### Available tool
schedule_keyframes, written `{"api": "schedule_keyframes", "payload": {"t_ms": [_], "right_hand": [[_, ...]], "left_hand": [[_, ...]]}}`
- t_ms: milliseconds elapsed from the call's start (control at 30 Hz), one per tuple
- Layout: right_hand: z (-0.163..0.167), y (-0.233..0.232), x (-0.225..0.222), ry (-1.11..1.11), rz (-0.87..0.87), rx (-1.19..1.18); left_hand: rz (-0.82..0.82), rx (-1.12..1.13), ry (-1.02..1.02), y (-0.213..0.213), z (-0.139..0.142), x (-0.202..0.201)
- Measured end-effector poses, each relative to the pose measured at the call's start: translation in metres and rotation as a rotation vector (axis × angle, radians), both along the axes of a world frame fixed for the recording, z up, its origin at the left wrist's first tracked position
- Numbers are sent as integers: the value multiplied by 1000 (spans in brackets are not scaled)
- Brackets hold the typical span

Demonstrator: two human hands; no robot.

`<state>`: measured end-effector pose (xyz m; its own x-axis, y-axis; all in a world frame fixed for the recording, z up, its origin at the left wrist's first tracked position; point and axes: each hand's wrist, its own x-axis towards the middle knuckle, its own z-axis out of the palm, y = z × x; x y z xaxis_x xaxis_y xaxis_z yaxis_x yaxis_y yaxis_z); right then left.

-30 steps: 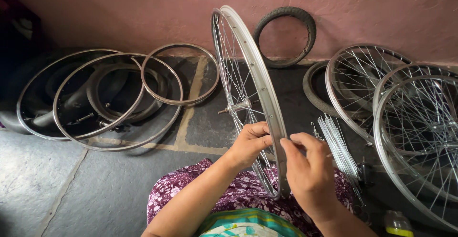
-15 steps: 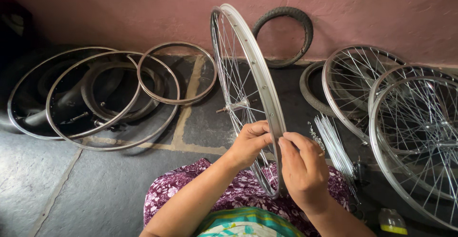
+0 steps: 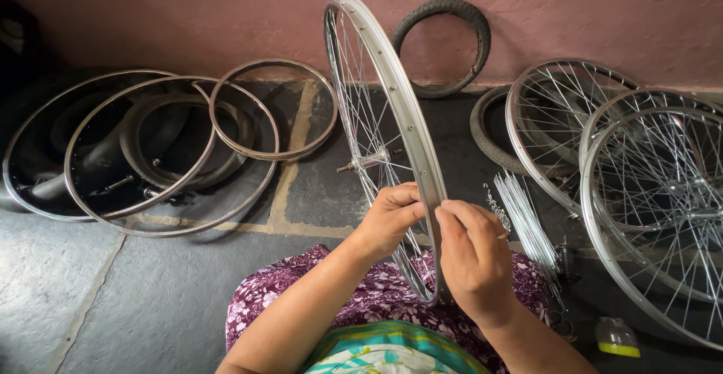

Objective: The person sits on the floor and laces a bicycle wheel by inserting spokes through the hub and rim, then securing them with nipples. The person handles the wheel, spokes, and nipples, and briefly inspects a hub component at the end.

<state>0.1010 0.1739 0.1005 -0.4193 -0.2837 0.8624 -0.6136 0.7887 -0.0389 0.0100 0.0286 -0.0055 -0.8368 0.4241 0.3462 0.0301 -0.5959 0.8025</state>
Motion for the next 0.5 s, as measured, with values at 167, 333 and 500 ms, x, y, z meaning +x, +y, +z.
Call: {"api": "schedule_keyframes", "payload": {"t_ms": [167,333,500], "right_hand": [[-2,0,-2,17,12,40],[-8,-1,1,75,-16,84],[-18,6,3,69,-19,76]], "left_hand": [[-15,21,-11,0,-1,1],[-90,-35,-15,-7,-4,-3],[-170,-119,-56,-7,-4,-3]]}}
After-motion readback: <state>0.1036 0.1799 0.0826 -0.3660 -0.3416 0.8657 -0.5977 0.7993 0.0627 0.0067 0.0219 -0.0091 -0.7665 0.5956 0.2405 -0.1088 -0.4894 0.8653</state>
